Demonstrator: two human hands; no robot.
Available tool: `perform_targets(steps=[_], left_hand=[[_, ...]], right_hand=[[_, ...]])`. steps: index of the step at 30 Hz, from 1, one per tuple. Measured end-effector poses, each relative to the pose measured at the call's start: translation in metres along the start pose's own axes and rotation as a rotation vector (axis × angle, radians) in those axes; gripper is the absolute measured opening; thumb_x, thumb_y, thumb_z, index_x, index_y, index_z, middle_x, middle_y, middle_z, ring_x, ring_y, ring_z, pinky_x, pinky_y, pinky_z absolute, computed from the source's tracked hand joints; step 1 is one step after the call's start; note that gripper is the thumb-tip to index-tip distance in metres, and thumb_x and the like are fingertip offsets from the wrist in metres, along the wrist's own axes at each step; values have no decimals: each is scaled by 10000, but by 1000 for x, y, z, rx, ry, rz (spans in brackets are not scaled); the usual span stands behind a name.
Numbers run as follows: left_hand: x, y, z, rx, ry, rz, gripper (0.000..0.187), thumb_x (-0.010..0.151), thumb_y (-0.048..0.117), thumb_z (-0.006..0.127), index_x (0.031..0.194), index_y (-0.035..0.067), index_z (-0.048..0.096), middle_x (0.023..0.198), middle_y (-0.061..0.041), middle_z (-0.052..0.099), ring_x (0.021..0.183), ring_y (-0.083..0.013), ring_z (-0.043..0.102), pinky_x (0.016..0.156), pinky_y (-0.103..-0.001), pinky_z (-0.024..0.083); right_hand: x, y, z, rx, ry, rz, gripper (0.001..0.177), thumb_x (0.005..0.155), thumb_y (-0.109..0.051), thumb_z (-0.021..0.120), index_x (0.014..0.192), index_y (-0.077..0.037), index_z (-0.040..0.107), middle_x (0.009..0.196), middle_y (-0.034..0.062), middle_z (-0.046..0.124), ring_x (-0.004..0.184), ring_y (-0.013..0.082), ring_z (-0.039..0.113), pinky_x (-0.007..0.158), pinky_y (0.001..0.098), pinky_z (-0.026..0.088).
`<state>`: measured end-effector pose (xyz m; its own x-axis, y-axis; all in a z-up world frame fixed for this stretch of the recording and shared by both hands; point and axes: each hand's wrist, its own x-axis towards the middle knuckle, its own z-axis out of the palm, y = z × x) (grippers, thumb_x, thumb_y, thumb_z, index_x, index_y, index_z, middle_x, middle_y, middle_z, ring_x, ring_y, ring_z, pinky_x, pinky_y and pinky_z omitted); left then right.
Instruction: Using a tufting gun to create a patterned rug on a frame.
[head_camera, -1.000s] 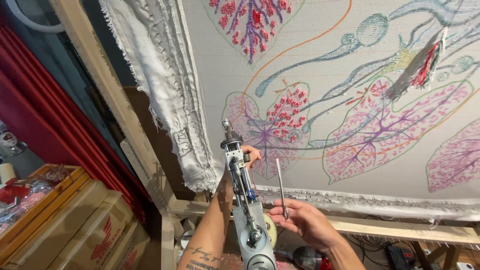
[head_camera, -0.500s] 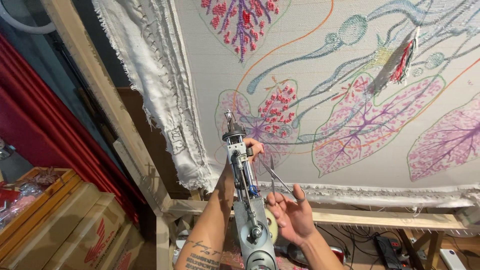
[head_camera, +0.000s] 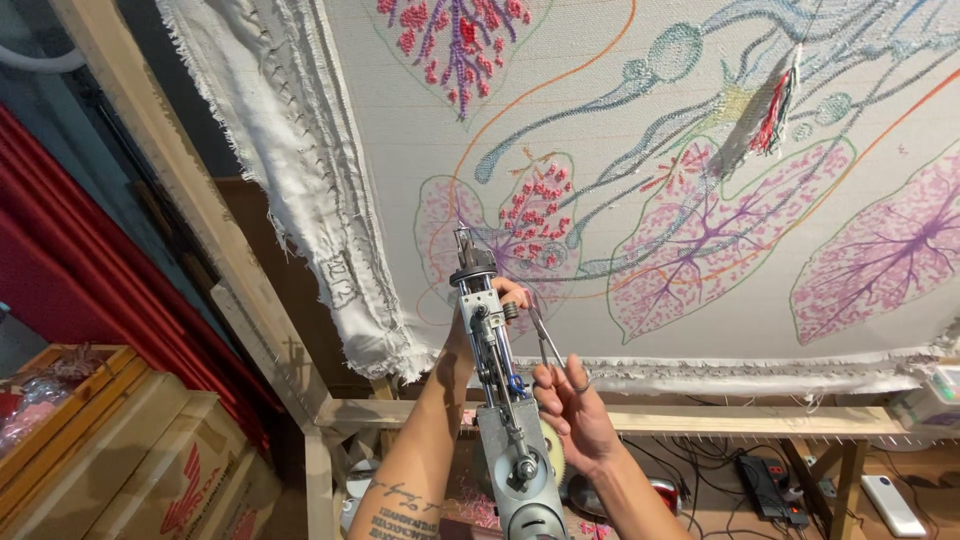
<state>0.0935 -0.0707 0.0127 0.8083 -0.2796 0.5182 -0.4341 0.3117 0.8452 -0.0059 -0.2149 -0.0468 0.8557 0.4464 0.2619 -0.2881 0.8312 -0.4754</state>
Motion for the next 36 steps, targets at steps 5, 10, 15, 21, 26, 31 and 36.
perform_targets(steps=[5, 10, 15, 21, 26, 31, 36], left_hand=[[2, -7, -1, -85, -16, 17, 66, 810, 50, 575, 779, 13, 620, 789, -70, 623, 579, -61, 447, 508, -163, 348], [-1, 4, 2, 84, 35, -64, 87, 793, 127, 602, 765, 57, 643, 775, -23, 639, 657, -76, 483, 608, -200, 379], [-2, -8, -8, 73, 3, 36, 84, 804, 82, 574, 783, 22, 628, 773, -39, 613, 720, -113, 518, 696, -235, 417], [-8, -2, -3, 280, 107, -149, 113, 804, 169, 595, 739, 97, 652, 499, -44, 499, 521, -110, 406, 531, -212, 349], [-14, -13, -9, 269, 160, -195, 124, 801, 200, 615, 739, 94, 633, 507, -39, 488, 504, -111, 397, 496, -224, 316], [-18, -7, -14, 118, 91, -223, 219, 783, 237, 574, 785, 25, 632, 552, 43, 454, 504, -26, 389, 498, -157, 303], [-14, -10, -9, 216, 242, -266, 150, 789, 169, 605, 721, 47, 657, 571, 13, 434, 557, -98, 384, 513, -237, 290]], right_hand=[[-6, 0, 1, -125, 134, -55, 286, 906, -330, 502, 836, -55, 464, 527, -38, 401, 352, 20, 292, 316, 139, 222], [-7, -4, -5, -30, -47, -38, 482, 878, -501, 462, 822, -26, 517, 560, 41, 523, 381, 63, 414, 325, 134, 326], [-6, -33, -53, -803, 188, 14, 154, 809, -145, 634, 786, 4, 665, 555, 70, 595, 412, 89, 465, 358, 200, 367], [-10, -81, -188, -2016, 384, 386, 153, 708, -183, 678, 843, -116, 705, 729, 104, 710, 744, 282, 684, 691, 353, 519], [-17, -106, -334, -2416, 255, 643, 189, 629, -209, 756, 769, -94, 701, 764, 126, 694, 785, 303, 683, 719, 402, 551], [-13, -97, -440, -2297, 513, 824, 226, 807, -191, 453, 923, -139, 640, 952, 77, 665, 846, 212, 617, 803, 332, 500], [-12, -81, -431, -2464, 391, 858, 192, 783, -92, 500, 910, -146, 633, 951, 57, 655, 866, 210, 652, 803, 343, 530]])
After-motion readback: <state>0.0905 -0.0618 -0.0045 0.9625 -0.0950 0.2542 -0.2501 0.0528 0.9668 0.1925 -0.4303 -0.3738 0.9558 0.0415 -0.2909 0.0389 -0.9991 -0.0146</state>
